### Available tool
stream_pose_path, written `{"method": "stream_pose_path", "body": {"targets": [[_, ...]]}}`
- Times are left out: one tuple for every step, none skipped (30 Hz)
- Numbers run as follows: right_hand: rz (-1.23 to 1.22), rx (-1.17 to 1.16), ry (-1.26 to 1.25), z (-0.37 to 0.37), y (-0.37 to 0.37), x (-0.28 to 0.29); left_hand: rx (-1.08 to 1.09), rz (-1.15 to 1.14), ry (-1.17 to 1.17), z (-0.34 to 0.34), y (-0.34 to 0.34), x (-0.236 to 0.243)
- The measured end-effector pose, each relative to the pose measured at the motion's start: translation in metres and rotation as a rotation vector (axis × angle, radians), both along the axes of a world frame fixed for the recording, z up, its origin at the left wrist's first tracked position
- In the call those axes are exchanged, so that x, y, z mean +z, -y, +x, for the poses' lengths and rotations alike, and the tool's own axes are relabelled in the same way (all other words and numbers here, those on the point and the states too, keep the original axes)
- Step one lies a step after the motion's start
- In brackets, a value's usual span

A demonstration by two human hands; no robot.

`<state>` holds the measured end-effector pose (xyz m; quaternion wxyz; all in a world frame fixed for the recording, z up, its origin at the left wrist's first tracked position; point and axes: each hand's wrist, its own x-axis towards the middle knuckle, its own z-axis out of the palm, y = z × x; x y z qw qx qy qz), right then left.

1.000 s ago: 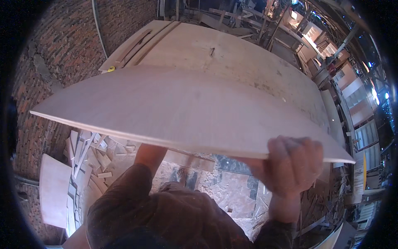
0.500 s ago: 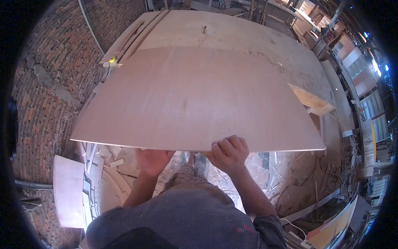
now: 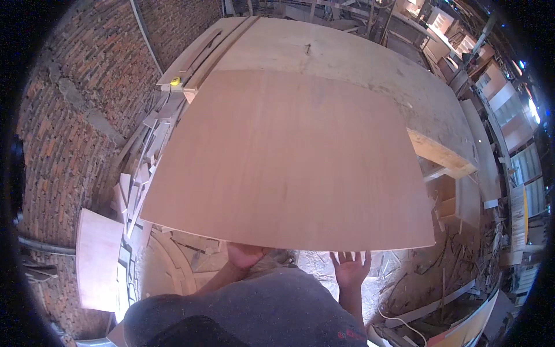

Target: The person places a wooden panel onto a table saw and pushes it through the blade to cut it.

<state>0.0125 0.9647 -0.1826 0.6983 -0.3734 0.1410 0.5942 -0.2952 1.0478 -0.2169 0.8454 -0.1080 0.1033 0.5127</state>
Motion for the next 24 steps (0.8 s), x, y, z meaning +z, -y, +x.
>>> {"method": "stream_pose_path", "body": {"targets": [[-0.047,-0.022,0.134,0.005,-0.011,-0.013,0.005,-0.001,0.008,-0.004,-0.001,-0.01],[-0.093,-0.043,0.269,0.009,-0.021,-0.021,-0.034,-0.02,0.065,-0.01,-0.001,-0.022],[-0.233,-0.031,0.286,0.011,-0.028,-0.026,-0.066,-0.051,0.117,-0.02,0.005,-0.033],[-0.247,-0.016,0.296,0.013,-0.029,-0.035,-0.051,-0.066,0.126,-0.035,0.016,-0.039],[-0.232,0.034,0.364,0.019,-0.027,-0.049,-0.003,-0.268,0.042,-0.053,0.025,-0.043],[-0.215,0.085,0.431,0.027,-0.024,-0.062,0.042,-0.47,-0.04,-0.069,0.029,-0.047],[-0.332,0.072,0.413,0.02,-0.027,-0.06,0.206,-0.623,-0.108,-0.088,0.03,-0.047],[-0.343,0.087,0.409,0.016,-0.027,-0.066,0.356,-0.78,-0.185,-0.107,0.03,-0.047],[-0.37,0.075,0.369,0.016,-0.026,-0.076,0.372,-0.797,-0.19,-0.125,0.028,-0.047],[-0.396,0.061,0.329,0.016,-0.028,-0.087,0.422,-0.676,-0.245,-0.143,0.024,-0.047],[-0.426,0.049,0.308,0.014,-0.029,-0.095,0.461,-0.546,-0.299,-0.156,0.021,-0.048],[-0.434,0.052,0.303,0.012,-0.028,-0.104,0.462,-0.553,-0.306,-0.164,0.018,-0.059],[-0.455,0.073,0.289,0.01,-0.031,-0.111,0.352,-0.535,-0.584,-0.172,0.016,-0.076],[-0.47,0.077,0.275,0.005,-0.037,-0.115,0.22,-0.5,-0.857,-0.177,0.004,-0.086],[-0.473,0.079,0.271,0.0,-0.04,-0.117,0.22,-0.503,-0.862,-0.184,-0.003,-0.093],[-0.482,0.078,0.261,-0.006,-0.044,-0.117,0.175,-0.486,-0.955,-0.189,-0.013,-0.097],[-0.491,0.076,0.251,-0.013,-0.049,-0.118,0.129,-0.466,-1.049,-0.195,-0.023,-0.101],[-0.493,0.068,0.252,-0.015,-0.054,-0.12,0.12,-0.463,-1.048,-0.198,-0.036,-0.103],[-0.496,0.061,0.233,-0.018,-0.061,-0.123,0.119,-0.501,-1.072,-0.201,-0.051,-0.107],[-0.499,0.053,0.213,-0.021,-0.068,-0.126,0.117,-0.539,-1.097,-0.205,-0.064,-0.109],[-0.494,0.041,0.218,-0.02,-0.078,-0.132,0.109,-0.528,-1.092,-0.205,-0.08,-0.109],[-0.438,0.03,0.217,-0.019,-0.088,-0.138,0.078,-0.528,-1.11,-0.205,-0.095,-0.105],[-0.385,0.022,0.21,-0.02,-0.097,-0.139,0.048,-0.532,-1.134,-0.207,-0.108,-0.102],[-0.384,0.015,0.207,-0.017,-0.107,-0.138,0.043,-0.526,-1.137,-0.21,-0.12,-0.102]]}}
